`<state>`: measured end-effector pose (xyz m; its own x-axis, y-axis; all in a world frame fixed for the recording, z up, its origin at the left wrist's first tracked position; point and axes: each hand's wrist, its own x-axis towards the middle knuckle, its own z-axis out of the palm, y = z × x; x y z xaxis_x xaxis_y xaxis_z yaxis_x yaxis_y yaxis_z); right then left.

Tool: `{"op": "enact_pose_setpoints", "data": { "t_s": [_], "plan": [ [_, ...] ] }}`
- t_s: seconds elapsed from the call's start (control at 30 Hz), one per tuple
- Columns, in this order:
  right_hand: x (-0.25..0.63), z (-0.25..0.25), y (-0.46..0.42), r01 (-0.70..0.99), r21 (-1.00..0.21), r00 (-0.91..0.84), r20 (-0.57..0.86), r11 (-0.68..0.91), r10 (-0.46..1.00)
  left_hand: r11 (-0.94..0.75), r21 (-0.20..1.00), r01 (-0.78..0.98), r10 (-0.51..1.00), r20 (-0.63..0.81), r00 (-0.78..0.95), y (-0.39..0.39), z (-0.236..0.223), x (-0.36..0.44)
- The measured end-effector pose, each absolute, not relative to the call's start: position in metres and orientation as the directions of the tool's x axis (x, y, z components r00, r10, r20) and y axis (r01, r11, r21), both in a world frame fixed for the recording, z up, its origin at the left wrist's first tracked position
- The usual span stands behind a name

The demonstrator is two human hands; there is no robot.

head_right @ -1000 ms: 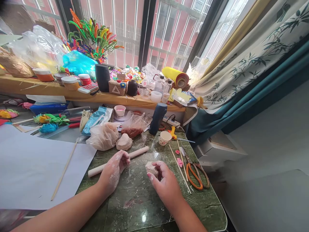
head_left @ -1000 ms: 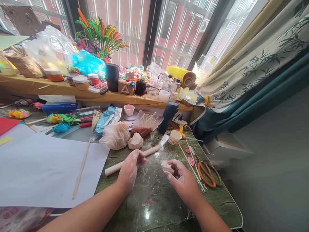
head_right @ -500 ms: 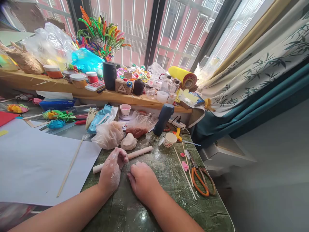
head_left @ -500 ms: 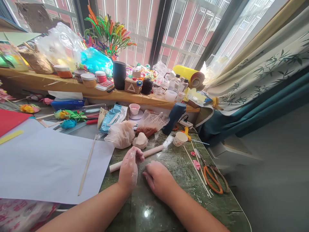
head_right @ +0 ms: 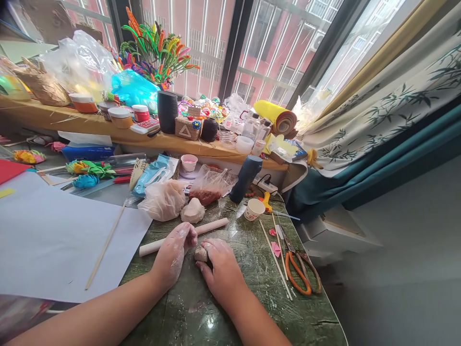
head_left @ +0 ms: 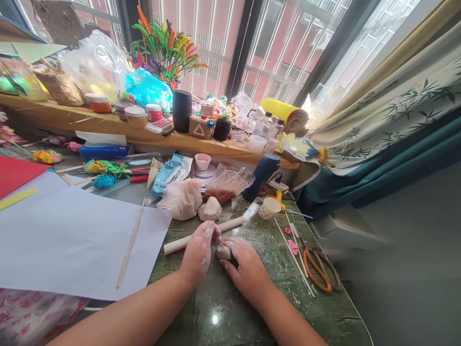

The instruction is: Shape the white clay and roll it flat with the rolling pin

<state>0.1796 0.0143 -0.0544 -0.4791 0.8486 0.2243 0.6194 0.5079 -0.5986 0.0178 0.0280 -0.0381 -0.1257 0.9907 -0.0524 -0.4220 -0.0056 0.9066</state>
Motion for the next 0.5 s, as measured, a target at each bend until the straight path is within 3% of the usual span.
{"op": "enact_pose_setpoints", "data": {
  "t_s": [0.13, 0.23, 0.33, 0.43, 0.5],
  "plan": [
    [0.183, -0.032, 0.01, 0.568, -0.718, -0.339, 0.241, 0.403, 0.909, 0.001, 0.907, -0.422, 0.991, -0.056, -0.119, 0.029, -0.036, 0.017],
    [0.187, -0.012, 0.002, 0.543, -0.749, -0.154, 0.355, 0.379, 0.922, -0.007, 0.907, -0.421, 0.99, -0.052, -0.128, 0.03, -0.037, 0.016],
    [0.186, -0.015, 0.001, 0.561, -0.65, -0.308, 0.41, 0.512, 0.858, -0.016, 0.905, -0.425, 0.989, -0.048, -0.138, 0.03, -0.038, 0.015],
    [0.182, -0.035, 0.005, 0.581, -0.577, -0.539, 0.256, 0.575, 0.802, -0.007, 0.906, -0.423, 0.989, -0.056, -0.137, 0.029, -0.038, 0.016],
    [0.179, -0.047, 0.008, 0.612, -0.557, -0.566, 0.188, 0.562, 0.803, 0.013, 0.905, -0.425, 0.989, -0.075, -0.13, 0.029, -0.038, 0.017]
  ]
}}
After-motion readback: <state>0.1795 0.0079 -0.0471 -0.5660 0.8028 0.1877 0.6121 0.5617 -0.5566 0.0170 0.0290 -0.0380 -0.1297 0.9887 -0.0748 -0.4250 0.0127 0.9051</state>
